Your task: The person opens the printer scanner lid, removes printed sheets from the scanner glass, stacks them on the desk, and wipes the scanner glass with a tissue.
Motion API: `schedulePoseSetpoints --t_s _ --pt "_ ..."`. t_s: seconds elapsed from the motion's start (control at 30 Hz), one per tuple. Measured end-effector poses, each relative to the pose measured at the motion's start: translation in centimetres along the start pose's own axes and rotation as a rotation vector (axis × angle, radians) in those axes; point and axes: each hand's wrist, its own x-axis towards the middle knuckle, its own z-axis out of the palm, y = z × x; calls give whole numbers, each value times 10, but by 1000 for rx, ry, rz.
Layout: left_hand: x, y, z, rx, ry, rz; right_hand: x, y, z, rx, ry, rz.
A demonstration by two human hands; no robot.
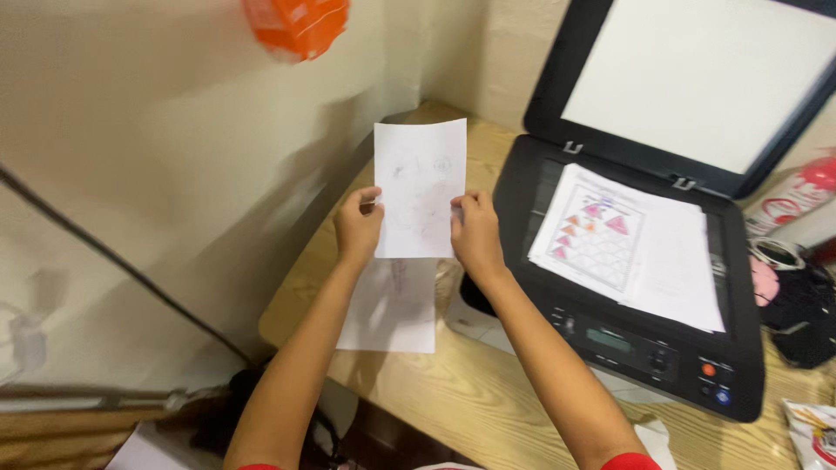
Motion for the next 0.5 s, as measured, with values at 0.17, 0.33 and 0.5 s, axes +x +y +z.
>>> schedulePoseSetpoints --t_s 0.17,0.33,0.5 --pt "-5 -37 -19 87 -101 28 -27 -7 50 -3 -105 -25" --pt "-19 -90 -27 230 -163 103 -57 11 91 6 -271 95" --pt "-37 -139 -27 261 -196 71 -83 47 120 -28 -320 134"
